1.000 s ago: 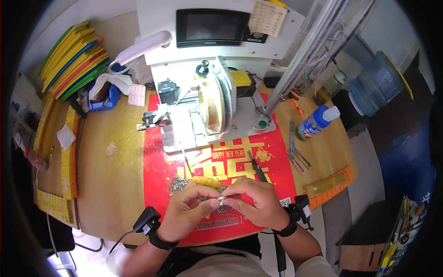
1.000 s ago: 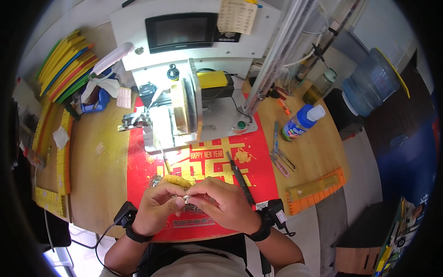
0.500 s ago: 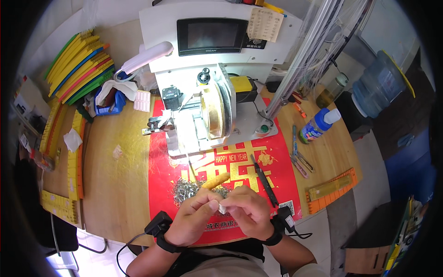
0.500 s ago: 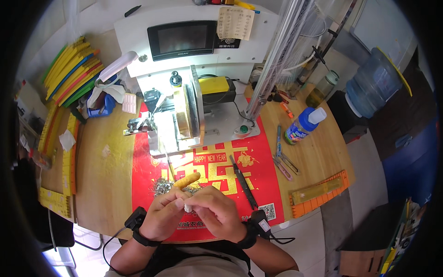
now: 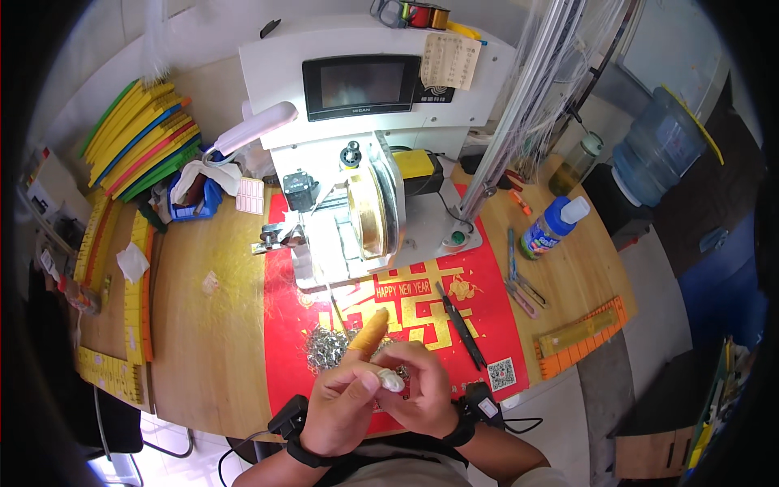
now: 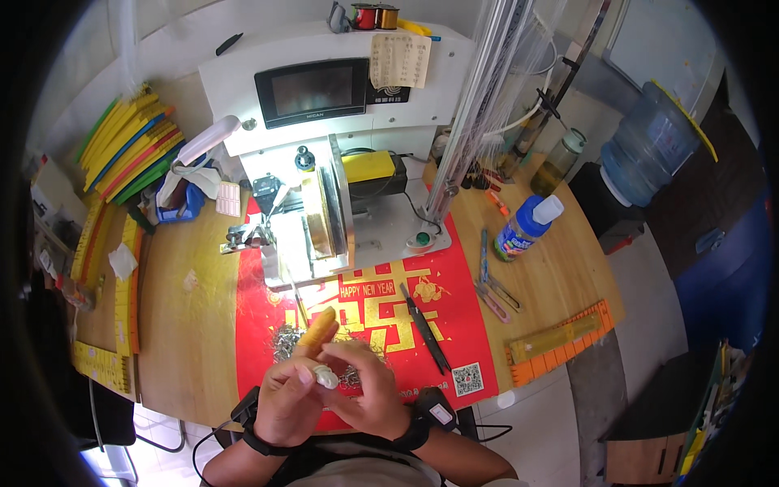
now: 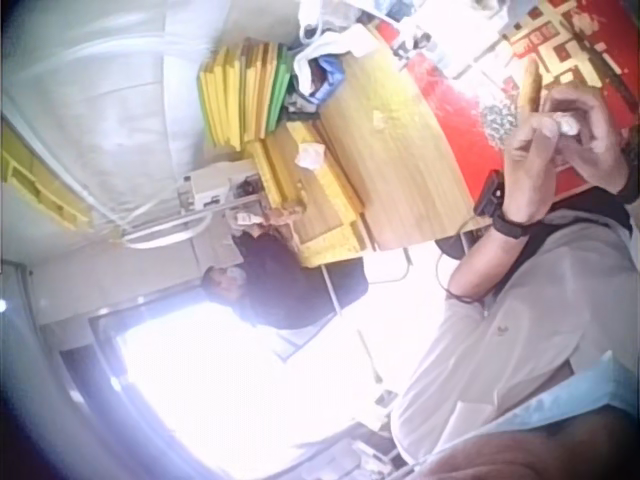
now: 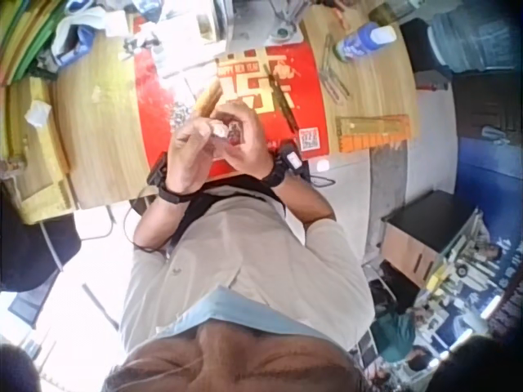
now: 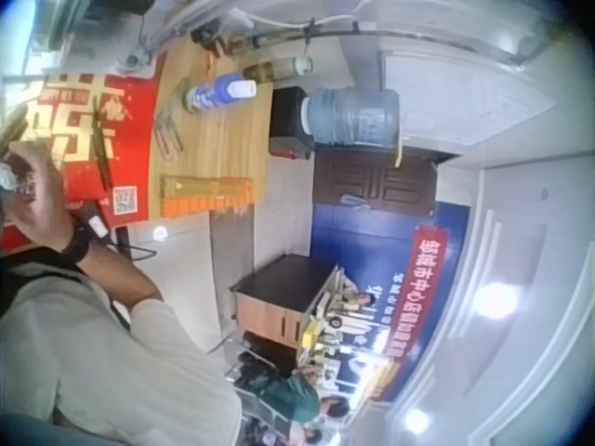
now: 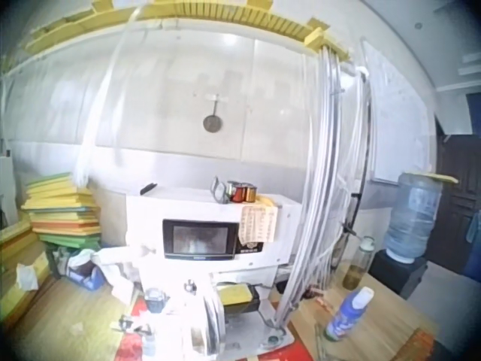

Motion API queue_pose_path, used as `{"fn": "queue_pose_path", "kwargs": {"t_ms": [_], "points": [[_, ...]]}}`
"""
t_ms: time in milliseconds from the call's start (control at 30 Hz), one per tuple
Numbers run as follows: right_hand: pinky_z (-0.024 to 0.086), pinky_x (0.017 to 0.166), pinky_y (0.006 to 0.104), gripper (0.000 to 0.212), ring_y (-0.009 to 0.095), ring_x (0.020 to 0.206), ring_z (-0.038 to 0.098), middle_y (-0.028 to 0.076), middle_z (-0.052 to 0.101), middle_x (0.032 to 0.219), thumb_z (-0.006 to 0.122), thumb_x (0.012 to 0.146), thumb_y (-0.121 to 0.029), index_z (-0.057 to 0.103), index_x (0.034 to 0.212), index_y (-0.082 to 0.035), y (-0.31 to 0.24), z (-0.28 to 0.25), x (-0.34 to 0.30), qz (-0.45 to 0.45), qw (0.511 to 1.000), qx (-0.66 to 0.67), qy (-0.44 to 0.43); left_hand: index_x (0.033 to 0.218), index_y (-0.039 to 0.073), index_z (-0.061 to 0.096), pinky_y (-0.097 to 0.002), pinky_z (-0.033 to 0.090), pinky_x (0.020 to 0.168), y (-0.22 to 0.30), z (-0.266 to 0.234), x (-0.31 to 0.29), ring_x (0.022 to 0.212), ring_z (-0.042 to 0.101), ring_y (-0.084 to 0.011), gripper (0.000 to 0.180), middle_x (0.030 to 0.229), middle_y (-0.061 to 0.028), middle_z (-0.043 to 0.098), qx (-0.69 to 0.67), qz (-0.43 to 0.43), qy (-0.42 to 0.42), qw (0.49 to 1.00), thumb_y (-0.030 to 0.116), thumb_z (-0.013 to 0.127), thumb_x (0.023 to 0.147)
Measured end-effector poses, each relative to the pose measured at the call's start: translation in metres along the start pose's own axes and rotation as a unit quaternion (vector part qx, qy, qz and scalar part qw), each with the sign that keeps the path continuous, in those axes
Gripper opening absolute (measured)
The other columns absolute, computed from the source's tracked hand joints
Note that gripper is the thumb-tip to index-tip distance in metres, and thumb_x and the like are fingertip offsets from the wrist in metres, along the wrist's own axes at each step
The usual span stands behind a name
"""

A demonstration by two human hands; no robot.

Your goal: Assembling small metal components using an automated machine and hand tools.

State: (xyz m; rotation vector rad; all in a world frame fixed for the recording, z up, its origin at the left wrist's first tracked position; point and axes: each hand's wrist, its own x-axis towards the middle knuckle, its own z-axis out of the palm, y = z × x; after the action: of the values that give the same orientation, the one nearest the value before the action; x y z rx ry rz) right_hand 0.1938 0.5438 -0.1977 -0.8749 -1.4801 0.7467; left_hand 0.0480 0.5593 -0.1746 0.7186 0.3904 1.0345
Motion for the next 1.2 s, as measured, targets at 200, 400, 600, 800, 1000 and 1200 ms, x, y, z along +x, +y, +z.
{"fn": "queue_pose_path", "kwargs": {"t_ms": [200, 400, 600, 800, 1000, 1200], "points": [[0.052, 0.069, 0.0286, 0.036, 0.02, 0.081, 0.067, 0.014, 0.068, 0.097, 0.083, 0.079, 0.004, 0.062, 0.108, -0.003, -0.022, -0.007, 0.004, -0.073, 0.979, -0.177, 0.077, 0.122, 0.0, 0.074, -0.0468, 0.025, 0.122, -0.008, -0.017, 0.001, 0.153, 0.032, -0.0343, 0.041, 0.168, -0.0267, 0.019, 0.314, 0.155, 0.056, 0.935, 0.033, 0.054, 0.106], [0.05, 0.054, 0.0317, 0.032, 0.021, 0.066, 0.066, 0.008, 0.066, 0.082, 0.082, 0.078, 0.003, 0.063, 0.103, -0.004, -0.026, -0.01, 0.013, -0.056, 0.974, -0.214, 0.057, 0.137, -0.001, 0.065, -0.0469, 0.02, 0.124, 0.002, 0.003, -0.002, 0.155, 0.027, -0.0382, 0.05, 0.169, -0.0286, 0.013, 0.421, 0.172, 0.012, 0.891, 0.036, 0.049, 0.107], [0.047, 0.047, 0.036, 0.031, 0.025, 0.057, 0.062, 0.005, 0.061, 0.074, 0.081, 0.078, -0.002, 0.062, 0.102, -0.008, -0.016, -0.002, 0.013, -0.186, 0.947, -0.26, -0.009, 0.13, -0.006, 0.065, -0.0478, 0.021, 0.125, -0.013, 0.014, -0.013, 0.159, 0.014, -0.0323, 0.055, 0.17, -0.0212, 0.015, 0.029, 0.067, 0.036, 0.997, 0.041, 0.048, 0.107], [0.053, 0.064, 0.031, 0.025, 0.021, 0.071, 0.068, 0.009, 0.065, 0.08, 0.074, 0.091, -0.007, 0.06, 0.111, -0.002, -0.029, 0.0, -0.003, -0.07, 0.996, -0.041, -0.03, 0.087, 0.011, 0.062, -0.054, 0.024, 0.123, 0.008, 0.012, -0.006, 0.158, 0.019, -0.0303, 0.032, 0.171, -0.014, 0.021, 0.013, -0.01, 0.086, 0.996, 0.04, 0.059, 0.101], [0.054, 0.068, 0.0254, 0.016, 0.008, 0.078, 0.067, 0.008, 0.071, 0.095, 0.067, 0.1, -0.008, 0.059, 0.11, 0.001, -0.028, -0.034, 0.014, 0.154, 0.965, 0.111, -0.178, 0.084, 0.009, 0.064, -0.0504, 0.022, 0.122, 0.005, -0.008, -0.009, 0.158, 0.017, -0.03, 0.032, 0.171, -0.0189, 0.016, -0.006, -0.026, -0.043, 0.999, 0.035, 0.059, 0.102], [0.045, 0.053, 0.0235, 0.013, 0.007, 0.062, 0.061, 0.004, 0.069, 0.081, 0.072, 0.092, -0.006, 0.062, 0.102, -0.005, -0.034, -0.046, 0.022, 0.064, 0.984, -0.035, -0.165, 0.094, 0.007, 0.07, -0.0462, 0.03, 0.117, 0.013, -0.016, -0.007, 0.143, 0.039, -0.0263, 0.018, 0.162, -0.0166, 0.031, 0.047, -0.097, -0.103, 0.989, 0.022, 0.063, 0.101]]}}
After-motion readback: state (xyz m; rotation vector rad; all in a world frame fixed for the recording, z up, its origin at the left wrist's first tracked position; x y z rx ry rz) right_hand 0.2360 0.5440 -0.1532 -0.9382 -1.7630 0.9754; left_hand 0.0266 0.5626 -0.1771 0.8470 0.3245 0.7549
